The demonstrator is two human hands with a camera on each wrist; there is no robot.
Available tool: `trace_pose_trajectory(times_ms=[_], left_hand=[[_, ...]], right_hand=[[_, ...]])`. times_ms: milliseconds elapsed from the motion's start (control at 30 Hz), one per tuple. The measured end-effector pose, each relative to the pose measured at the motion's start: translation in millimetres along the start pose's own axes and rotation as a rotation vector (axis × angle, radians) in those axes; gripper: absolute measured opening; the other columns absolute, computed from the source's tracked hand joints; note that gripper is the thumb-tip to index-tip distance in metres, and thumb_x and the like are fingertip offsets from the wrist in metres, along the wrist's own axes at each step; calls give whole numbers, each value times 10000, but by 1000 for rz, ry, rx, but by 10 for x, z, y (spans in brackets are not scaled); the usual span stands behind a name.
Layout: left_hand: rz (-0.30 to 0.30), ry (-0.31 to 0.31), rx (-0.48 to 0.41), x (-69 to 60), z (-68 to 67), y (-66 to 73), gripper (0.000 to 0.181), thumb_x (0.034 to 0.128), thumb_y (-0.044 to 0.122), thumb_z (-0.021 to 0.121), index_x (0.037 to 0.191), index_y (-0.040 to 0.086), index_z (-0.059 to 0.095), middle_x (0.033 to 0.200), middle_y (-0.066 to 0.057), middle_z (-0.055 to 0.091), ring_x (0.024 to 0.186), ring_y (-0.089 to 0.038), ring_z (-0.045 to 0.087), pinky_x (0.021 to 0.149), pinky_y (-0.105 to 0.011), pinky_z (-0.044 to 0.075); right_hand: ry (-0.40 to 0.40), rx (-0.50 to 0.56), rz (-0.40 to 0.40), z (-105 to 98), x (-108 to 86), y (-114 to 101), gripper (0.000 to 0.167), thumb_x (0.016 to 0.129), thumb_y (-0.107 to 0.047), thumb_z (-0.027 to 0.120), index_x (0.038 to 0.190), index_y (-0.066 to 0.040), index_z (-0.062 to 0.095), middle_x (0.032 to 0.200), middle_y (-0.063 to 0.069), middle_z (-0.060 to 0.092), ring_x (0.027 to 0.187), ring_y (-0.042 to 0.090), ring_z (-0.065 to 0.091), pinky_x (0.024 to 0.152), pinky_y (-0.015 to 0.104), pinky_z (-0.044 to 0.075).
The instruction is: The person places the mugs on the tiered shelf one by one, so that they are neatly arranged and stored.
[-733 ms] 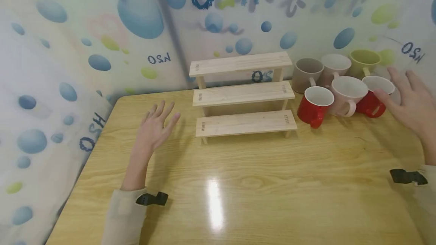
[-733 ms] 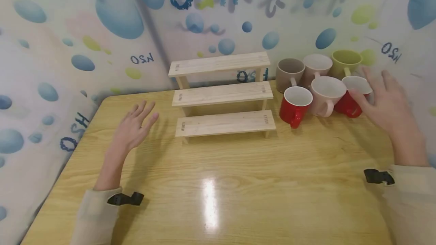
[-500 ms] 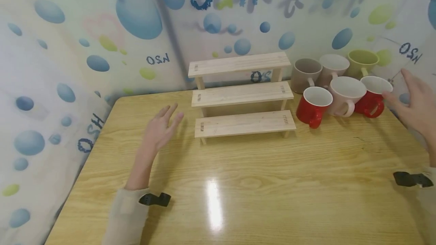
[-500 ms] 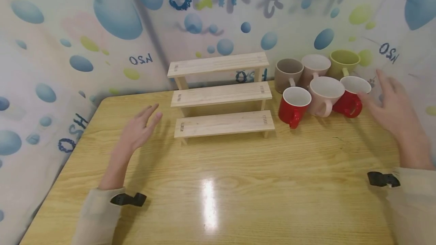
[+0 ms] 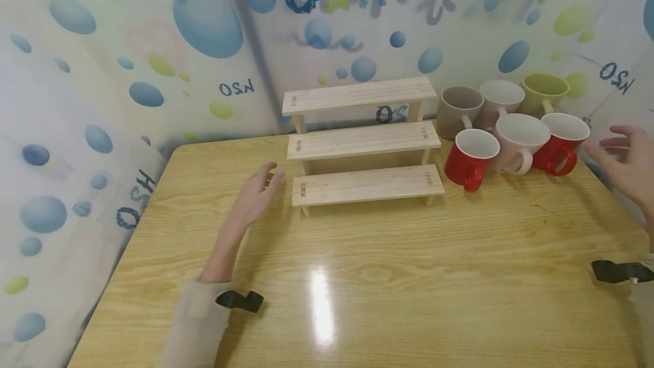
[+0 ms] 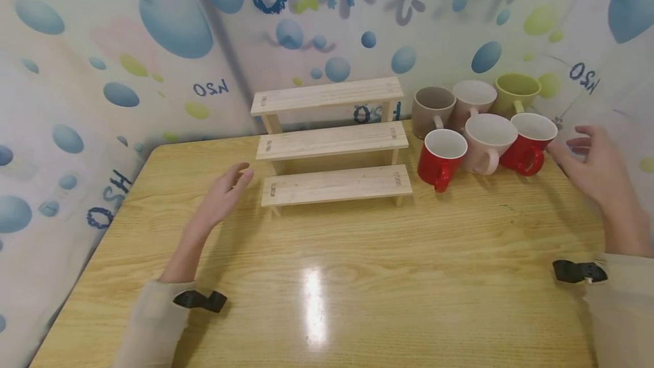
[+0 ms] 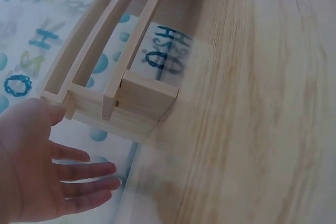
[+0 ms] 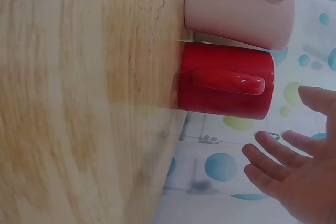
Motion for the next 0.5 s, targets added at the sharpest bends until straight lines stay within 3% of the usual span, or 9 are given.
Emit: trace_pose_trajectory(times_ms=[133, 300, 367, 400, 433, 500], left_hand=[[-18, -10, -35, 9, 54, 18, 653, 1095, 454, 368, 1514, -46, 336, 1302, -305, 569, 1183, -438, 560, 982, -566, 453], [-20, -35, -65, 12, 127, 42, 610, 1100, 397, 398, 1502, -59, 344, 1249, -292, 587, 1129, -421, 586, 931, -535, 488], [-19, -43, -100, 19, 154, 44, 589, 1100, 376, 412, 1492, -61, 360, 1230, -283, 597, 1111, -412, 599, 913, -520, 500], [-18, -47, -123, 25, 169, 45, 579, 1099, 360, 423, 1487, -66, 366, 1212, -279, 603, 1092, -406, 609, 905, -512, 505], [-22, -48, -150, 31, 180, 43, 567, 1097, 347, 434, 1481, -66, 376, 1192, -272, 609, 1070, -397, 616, 898, -505, 509], [-35, -53, -219, 47, 207, 35, 543, 1090, 313, 465, 1467, -71, 396, 1150, -251, 616, 1024, -371, 625, 892, -484, 516]], right_hand=[[-25, 6, 69, 12, -205, -245, 699, 1042, -491, 425, 1579, -78, 254, 1489, 349, 353, 1312, 509, 354, 1093, 559, 352], [-94, 30, 114, -44, -492, -710, 676, 1064, -445, 400, 1470, 93, 345, 1356, 371, 424, 1216, 523, 374, 1027, 633, 337], [-134, 77, 105, -55, -549, -830, 687, 1071, -420, 414, 1454, 143, 321, 1247, 284, 500, 1119, 384, 470, 1056, 676, 290], [-145, 93, 90, -44, -561, -866, 679, 1074, -416, 411, 1448, 146, 335, 1182, 176, 533, 1055, 273, 502, 1072, 657, 297], [-157, 114, 80, -31, -566, -892, 664, 1075, -415, 417, 1439, 137, 364, 1124, 52, 545, 990, 159, 510, 1099, 615, 307], [-178, 175, 66, -5, -564, -913, 591, 1067, -423, 447, 1410, 58, 447, 1013, -158, 490, 852, -37, 453, 1072, 408, 400]])
Point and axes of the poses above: each hand's wrist, its own x-axis towards the middle knuckle, its own z-axis out of the palm, y = z × x, the point moved 4 cm from there along x, towards the middle knuckle
